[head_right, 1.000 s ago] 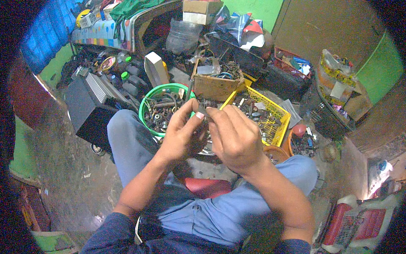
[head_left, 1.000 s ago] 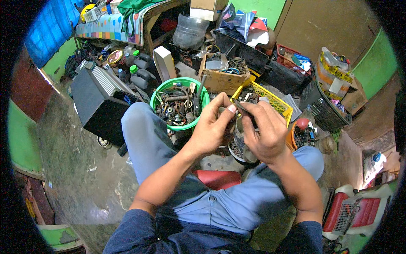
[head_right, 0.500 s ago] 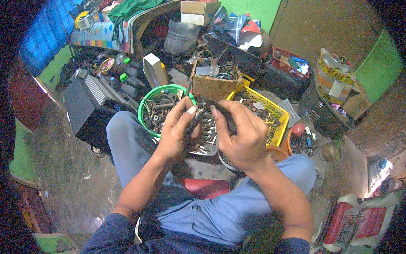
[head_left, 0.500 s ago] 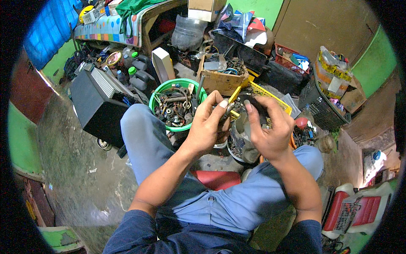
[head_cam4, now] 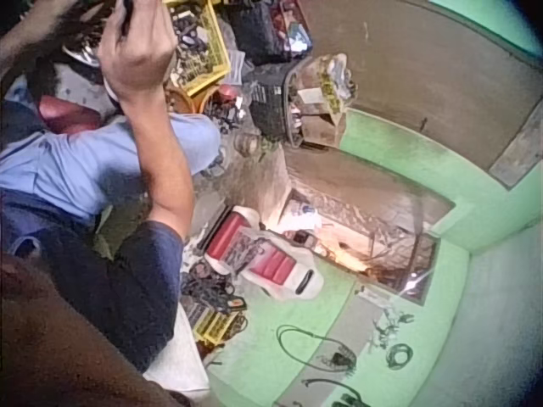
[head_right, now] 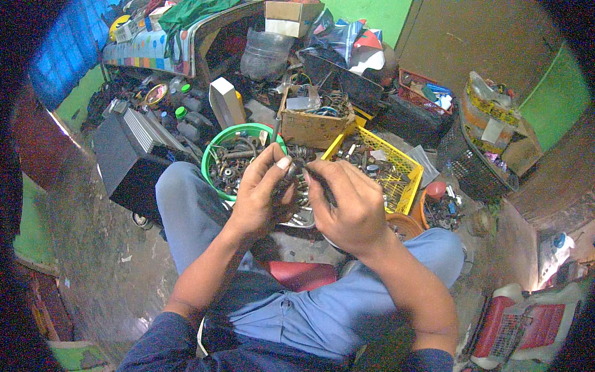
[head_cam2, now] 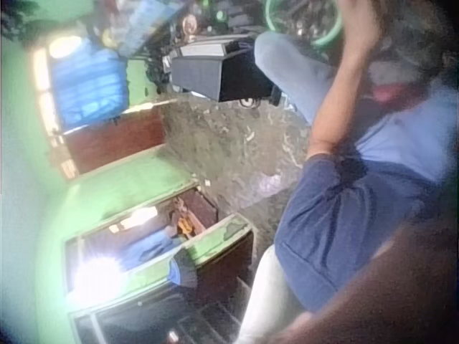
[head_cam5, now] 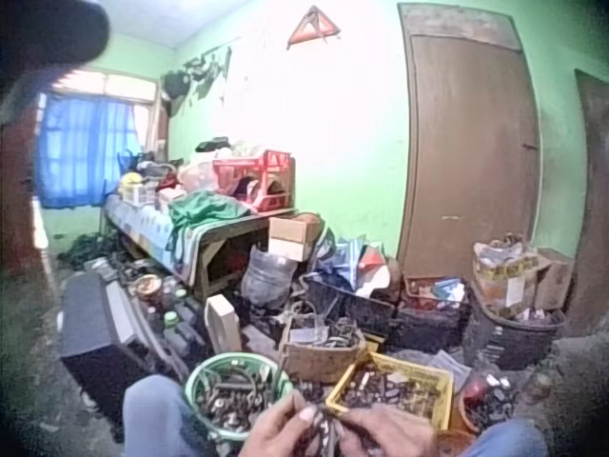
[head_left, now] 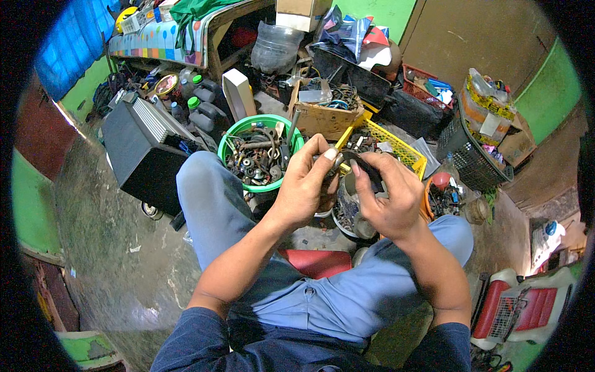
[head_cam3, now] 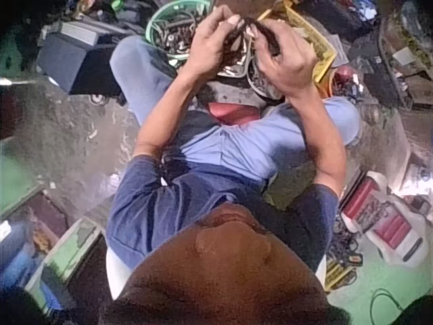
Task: The person holds a metal mechanical component and a small rod, inserting the rod into an opening in the component and aligning several small internal parts by hand.
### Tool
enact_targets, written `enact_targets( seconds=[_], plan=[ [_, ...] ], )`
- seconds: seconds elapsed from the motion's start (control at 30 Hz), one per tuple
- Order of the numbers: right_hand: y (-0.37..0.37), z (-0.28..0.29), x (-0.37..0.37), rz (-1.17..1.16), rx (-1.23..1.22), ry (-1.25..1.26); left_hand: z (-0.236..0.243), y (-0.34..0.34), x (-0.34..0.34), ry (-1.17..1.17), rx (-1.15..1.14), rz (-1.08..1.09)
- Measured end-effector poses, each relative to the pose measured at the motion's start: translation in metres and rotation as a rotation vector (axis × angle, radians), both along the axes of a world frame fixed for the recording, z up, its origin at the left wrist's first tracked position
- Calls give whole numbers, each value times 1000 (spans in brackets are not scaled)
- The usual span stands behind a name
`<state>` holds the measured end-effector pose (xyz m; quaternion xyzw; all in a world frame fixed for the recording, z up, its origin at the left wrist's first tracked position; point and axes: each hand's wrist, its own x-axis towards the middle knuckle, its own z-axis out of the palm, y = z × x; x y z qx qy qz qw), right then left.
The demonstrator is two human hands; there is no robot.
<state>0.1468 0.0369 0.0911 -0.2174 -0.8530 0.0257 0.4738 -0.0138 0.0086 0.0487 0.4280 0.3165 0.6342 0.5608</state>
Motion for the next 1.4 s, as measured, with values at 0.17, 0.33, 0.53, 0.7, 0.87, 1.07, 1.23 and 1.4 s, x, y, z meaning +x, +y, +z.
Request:
enact_targets(
  seconds=[0.17,0.33,0.53,0.7,0.87,1.07,1.23,1.4],
  plan=[
    [0,0,1,13,41,-52,0,-1,2,23,9,40],
    [2,-1,1,38,113,-93,-2,1,1,130,40,152],
    [4,1,-2,41,179,-99,-2,-4,7,109,99,145],
    [2,-1,-2,35,161,-107,-7,-2,8,198,176,196],
    [3,-2,2,21,152,-122,1,-4,6,63,76,160],
    [1,1,0,23,178,-108,1,-8,9,174,74,166],
    [2,4,-4,37,187,-75,-6,-6,19,273,297,304],
    [2,-4,6,4,104,-99,-5,0,5,161,112,286]
  ],
)
